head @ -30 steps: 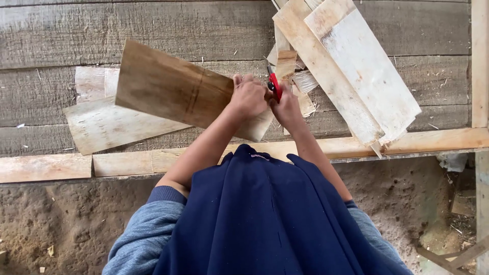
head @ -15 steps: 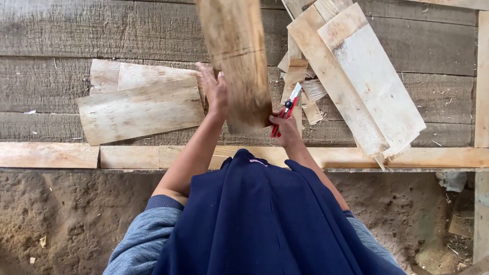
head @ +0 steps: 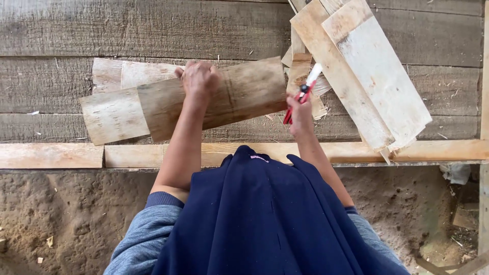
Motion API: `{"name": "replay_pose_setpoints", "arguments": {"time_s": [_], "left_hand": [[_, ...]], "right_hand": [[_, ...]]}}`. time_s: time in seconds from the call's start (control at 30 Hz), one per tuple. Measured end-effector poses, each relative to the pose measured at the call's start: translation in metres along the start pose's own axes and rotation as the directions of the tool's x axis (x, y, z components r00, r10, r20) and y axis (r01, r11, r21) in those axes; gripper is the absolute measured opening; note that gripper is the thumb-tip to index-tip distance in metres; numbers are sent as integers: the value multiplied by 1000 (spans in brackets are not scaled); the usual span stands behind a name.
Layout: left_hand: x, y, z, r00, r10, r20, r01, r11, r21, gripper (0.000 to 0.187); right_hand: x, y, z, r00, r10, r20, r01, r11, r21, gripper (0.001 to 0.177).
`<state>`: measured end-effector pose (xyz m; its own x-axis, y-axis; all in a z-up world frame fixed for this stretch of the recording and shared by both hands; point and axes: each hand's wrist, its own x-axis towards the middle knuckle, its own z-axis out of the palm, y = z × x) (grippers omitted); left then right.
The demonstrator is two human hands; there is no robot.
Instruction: The person is using a utility knife and a wooden straight edge to cut thin sheets of wood or bark on a wooden floor.
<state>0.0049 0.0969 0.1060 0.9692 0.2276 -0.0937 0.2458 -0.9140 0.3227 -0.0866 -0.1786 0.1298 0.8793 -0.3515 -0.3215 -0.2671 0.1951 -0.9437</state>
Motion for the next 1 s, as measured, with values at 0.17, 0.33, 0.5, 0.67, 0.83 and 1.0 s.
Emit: {"name": "replay_pose_setpoints", "arguments": {"time_s": [0.17, 0.33, 0.5, 0.67, 0.83, 1.0], "left_hand": [[9, -25, 36, 984, 128, -127, -130, 991, -8, 28], [-32, -2, 0, 964, 200, -175, -195, 980, 50, 62], [-77, -34, 18, 905, 128, 405, -205, 967, 152, 109], [-97, -77, 22, 905, 97, 413, -196, 959, 203, 114], [-88, -123, 21, 916, 155, 371, -228, 960, 161, 122], [-73, -158, 11, 940, 145, 308, -184, 978, 99, 107]], "right_hand": [[2, 64, 6, 999, 28, 24, -28, 1000, -6, 33], [-17, 83, 58, 985, 66, 161, -64, 998, -20, 32], [-14, 102, 91, 954, 1, 301, 165, 835, -526, 32], [13, 138, 113, 969, -46, 242, 197, 734, -649, 33], [-5, 134, 155, 949, -186, 255, 308, 720, -622, 24], [-20, 156, 195, 908, -230, 350, 405, 695, -594, 26]]}}
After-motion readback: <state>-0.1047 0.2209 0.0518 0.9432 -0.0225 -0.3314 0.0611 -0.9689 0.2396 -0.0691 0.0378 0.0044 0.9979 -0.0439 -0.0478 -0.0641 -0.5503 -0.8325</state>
